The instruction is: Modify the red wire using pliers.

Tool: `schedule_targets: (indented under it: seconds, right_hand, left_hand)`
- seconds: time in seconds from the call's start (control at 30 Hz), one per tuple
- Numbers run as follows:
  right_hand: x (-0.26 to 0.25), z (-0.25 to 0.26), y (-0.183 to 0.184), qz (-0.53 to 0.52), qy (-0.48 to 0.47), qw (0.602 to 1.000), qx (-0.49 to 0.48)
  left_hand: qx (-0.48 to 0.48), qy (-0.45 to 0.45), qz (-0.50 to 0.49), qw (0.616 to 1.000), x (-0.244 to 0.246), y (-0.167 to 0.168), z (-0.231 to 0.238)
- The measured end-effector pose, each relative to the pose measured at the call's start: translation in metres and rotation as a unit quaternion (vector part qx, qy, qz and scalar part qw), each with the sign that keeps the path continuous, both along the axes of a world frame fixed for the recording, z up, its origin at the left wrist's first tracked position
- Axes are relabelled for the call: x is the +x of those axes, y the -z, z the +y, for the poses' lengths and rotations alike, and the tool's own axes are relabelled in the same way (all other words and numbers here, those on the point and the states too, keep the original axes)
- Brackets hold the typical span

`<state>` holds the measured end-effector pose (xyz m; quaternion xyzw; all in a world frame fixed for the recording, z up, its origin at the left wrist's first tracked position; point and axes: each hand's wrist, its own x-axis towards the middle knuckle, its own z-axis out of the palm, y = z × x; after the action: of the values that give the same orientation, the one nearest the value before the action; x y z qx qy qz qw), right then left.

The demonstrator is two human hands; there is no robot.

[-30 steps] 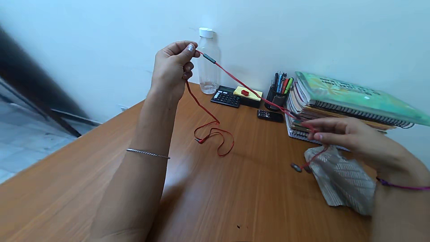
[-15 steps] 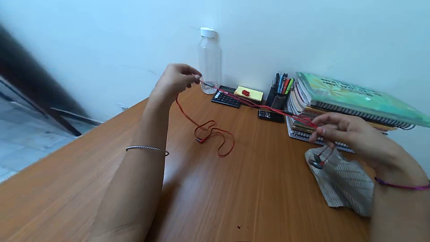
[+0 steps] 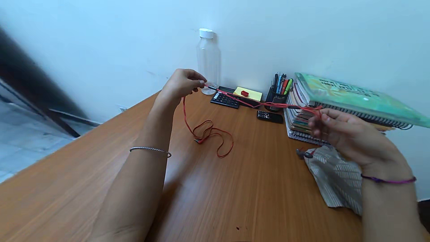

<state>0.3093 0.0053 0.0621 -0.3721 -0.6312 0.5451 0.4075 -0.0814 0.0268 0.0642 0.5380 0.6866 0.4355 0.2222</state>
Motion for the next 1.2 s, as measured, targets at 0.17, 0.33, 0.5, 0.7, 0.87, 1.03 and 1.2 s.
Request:
schedule_targets:
  seconds: [0.17, 0.33, 0.5, 0.7, 0.87, 1.03, 1.2]
  right_hand:
    - [-0.008, 0.008, 0.009, 0.056, -0.006, 0.998, -0.026]
    - [-0.015, 0.006, 0.009, 0.054, 0.009, 0.999, 0.003]
    - [-0.023, -0.008, 0.001, 0.012, 0.003, 0.998, 0.056]
    - [-0.035, -0.022, -0.002, -0.037, -0.045, 0.993, 0.107]
    - [-0.035, -0.028, -0.005, -0.06, -0.035, 0.991, 0.117]
    - [-0.038, -0.03, -0.006, -0.082, -0.027, 0.989, 0.121]
    - [-0.033, -0.028, -0.006, -0.075, -0.046, 0.988, 0.128]
  left_hand:
    - [0.056, 0.065, -0.068, 0.994, 0.006, -0.009, -0.007]
    - [-0.044, 0.197, 0.119, 0.972, 0.021, -0.012, -0.01]
    - [0.014, 0.258, 0.181, 0.949, 0.061, -0.01, -0.01]
    - [0.168, 0.401, 0.032, 0.9, 0.128, -0.01, -0.039]
    - [0.15, 0.407, -0.075, 0.898, 0.143, -0.011, -0.052]
    - [0.162, 0.426, -0.077, 0.887, 0.146, -0.009, -0.054]
    - [0.187, 0.429, -0.054, 0.882, 0.14, -0.01, -0.052]
